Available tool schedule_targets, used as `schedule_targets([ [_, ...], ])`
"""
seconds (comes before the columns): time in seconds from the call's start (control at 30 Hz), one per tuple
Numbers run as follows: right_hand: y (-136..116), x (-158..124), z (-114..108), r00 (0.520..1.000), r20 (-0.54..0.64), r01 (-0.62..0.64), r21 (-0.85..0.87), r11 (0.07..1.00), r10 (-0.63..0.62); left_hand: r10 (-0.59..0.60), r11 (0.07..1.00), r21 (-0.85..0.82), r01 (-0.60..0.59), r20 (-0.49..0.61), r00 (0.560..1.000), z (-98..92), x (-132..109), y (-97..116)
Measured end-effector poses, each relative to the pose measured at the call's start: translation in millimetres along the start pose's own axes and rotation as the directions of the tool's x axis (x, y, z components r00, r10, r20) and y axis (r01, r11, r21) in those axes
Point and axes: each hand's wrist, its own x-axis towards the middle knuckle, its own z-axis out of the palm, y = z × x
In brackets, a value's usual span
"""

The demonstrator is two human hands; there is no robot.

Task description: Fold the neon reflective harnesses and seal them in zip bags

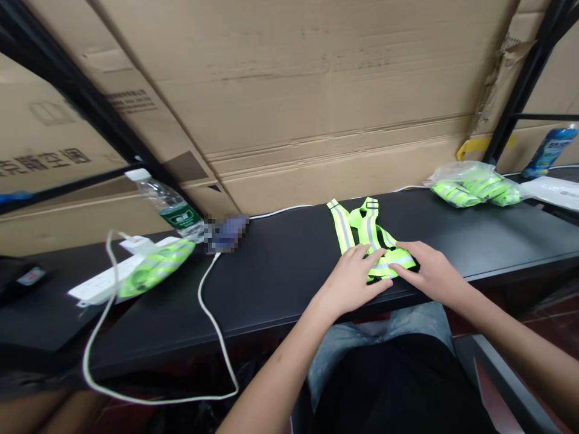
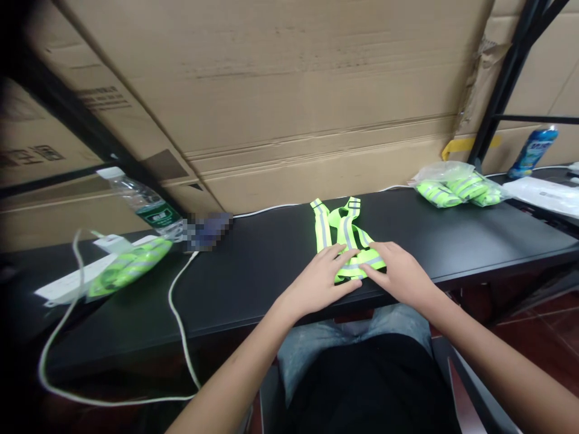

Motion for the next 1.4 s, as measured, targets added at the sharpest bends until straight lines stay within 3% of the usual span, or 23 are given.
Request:
schedule_targets([
  [0.17, -2, 2, -8, 0.976, 0.199, 0.083, 0.015, 0.996, -0.084, 0.005, 0.999, -0.047, -0.005, 0.013, 1.000, -0.3, -2, 0],
  [0.4, -4, -1, -17, 0.941, 0.300, 0.138, 0.091, 0.986, -0.159, -0.006, 0.996, -0.087, 0.009, 0.031, 0.999, -2.3, -2, 1],
  [0.57, -4, -8, -11, 0.939, 0.270, 0.214, 0.017, 0.977, -0.211, -0.082, 0.981, -0.179, 0.078, -0.016, 0.996, -4.0, -2, 2],
  [0.7, -6, -14, -8, 0.945, 0.228, 0.242, -0.003, 0.970, -0.235, -0.068, 0.971, -0.228, 0.066, -0.004, 0.998, -5.7, -6, 5],
  [0.87, -6, -15, -7, 0.922, 0.239, 0.333, -0.084, 0.939, -0.306, -0.089, 0.957, -0.284, 0.067, -0.064, 0.994, -2.4, -7, 7],
  [1.03, -7, -15, -4, 0.922, 0.218, 0.355, -0.145, 0.924, -0.320, -0.057, 0.998, -0.014, 0.055, -0.184, 0.981, 1.6, -15, 14],
  [1.13, -6, -18, -3, 0.903, 0.200, 0.412, -0.150, 0.899, -0.381, -0.036, 0.991, 0.118, 0.058, -0.179, 0.983, 2.3, -31, 21],
  [1.23, -3, -23, -1, 0.889, 0.175, 0.449, -0.151, 0.881, -0.423, 0.012, 0.992, 0.126, 0.009, -0.162, 0.987, 5.1, -49, 23],
  [1.4, -7, -28, -4, 0.882, 0.122, 0.470, -0.160, 0.868, -0.455, 0.088, 0.996, 0.022, -0.085, -0.273, 0.958, 8.4, -62, 19],
])
